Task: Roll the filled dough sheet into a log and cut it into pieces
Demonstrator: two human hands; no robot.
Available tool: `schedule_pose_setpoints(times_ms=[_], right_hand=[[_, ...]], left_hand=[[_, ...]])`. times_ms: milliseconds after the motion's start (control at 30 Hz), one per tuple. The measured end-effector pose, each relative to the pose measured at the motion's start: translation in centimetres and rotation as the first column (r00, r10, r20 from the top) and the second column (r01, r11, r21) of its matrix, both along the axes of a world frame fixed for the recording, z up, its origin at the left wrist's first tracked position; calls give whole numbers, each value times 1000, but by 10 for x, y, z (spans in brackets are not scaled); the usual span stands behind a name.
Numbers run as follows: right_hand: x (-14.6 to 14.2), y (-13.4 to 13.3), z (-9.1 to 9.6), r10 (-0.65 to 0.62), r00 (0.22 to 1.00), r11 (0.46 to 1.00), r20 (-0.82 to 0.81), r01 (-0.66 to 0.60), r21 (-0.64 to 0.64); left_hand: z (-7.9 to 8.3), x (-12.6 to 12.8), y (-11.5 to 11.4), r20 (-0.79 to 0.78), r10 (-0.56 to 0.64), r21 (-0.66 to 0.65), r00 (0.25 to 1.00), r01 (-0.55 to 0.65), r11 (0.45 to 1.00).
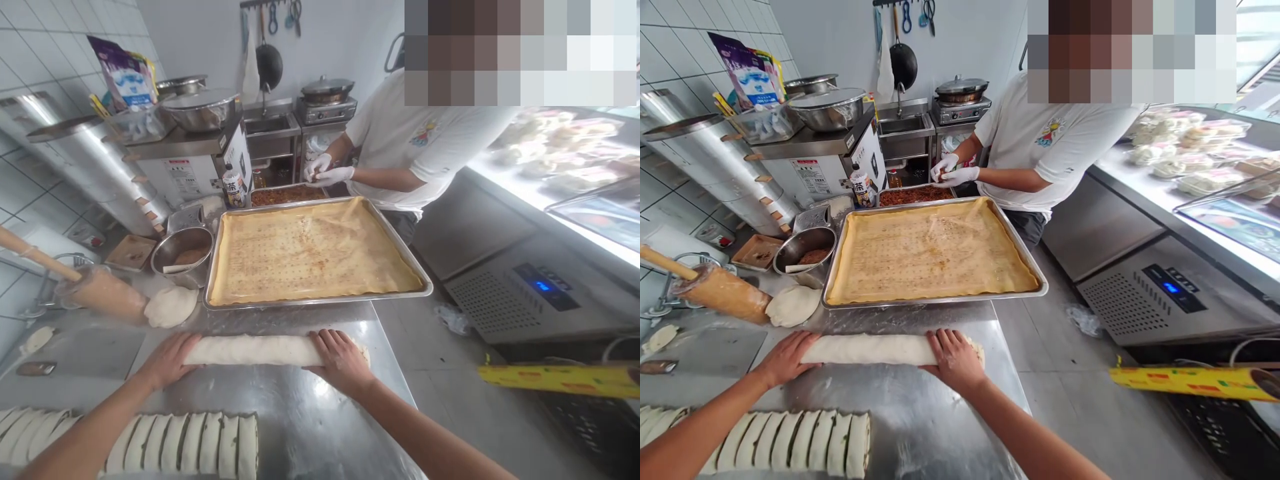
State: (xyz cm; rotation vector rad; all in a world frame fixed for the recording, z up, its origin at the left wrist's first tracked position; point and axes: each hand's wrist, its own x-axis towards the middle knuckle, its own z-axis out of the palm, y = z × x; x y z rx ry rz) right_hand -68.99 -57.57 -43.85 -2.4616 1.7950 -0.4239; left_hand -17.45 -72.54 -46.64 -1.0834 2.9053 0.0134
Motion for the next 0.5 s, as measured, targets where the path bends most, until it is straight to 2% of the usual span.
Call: schedule_pose_setpoints(times_ms=[100, 167, 233, 300, 400, 433, 500], right_hand=[[-19, 3, -1, 56, 998, 998, -2, -56, -24], [-28, 7, -1, 25, 999, 1000, 25, -25, -10], [-34, 11, -1, -15, 998, 1000, 57, 15, 1], [-36, 14, -5, -6, 997, 1000, 80, 6, -9], [-42, 15, -12, 50, 996, 998, 70, -48, -30], [-45, 15, -13, 67, 996, 998, 56, -65, -26], [-51, 15, -13, 84, 996, 996, 32, -84, -3]], left_hand=[[10, 15, -4, 81, -12, 47, 997, 9, 999], [20, 9, 2, 88, 18, 43, 996, -22, 999], [31, -15, 16, 57, 75, 5, 996, -75, 997], [37, -55, 32, 23, 91, 2, 996, -91, 996], [33, -111, 44, -1, 41, 68, 999, -41, 997], [30, -122, 44, 2, 28, 76, 1000, -28, 997], [22, -125, 40, 12, -5, 76, 1000, 4, 997]])
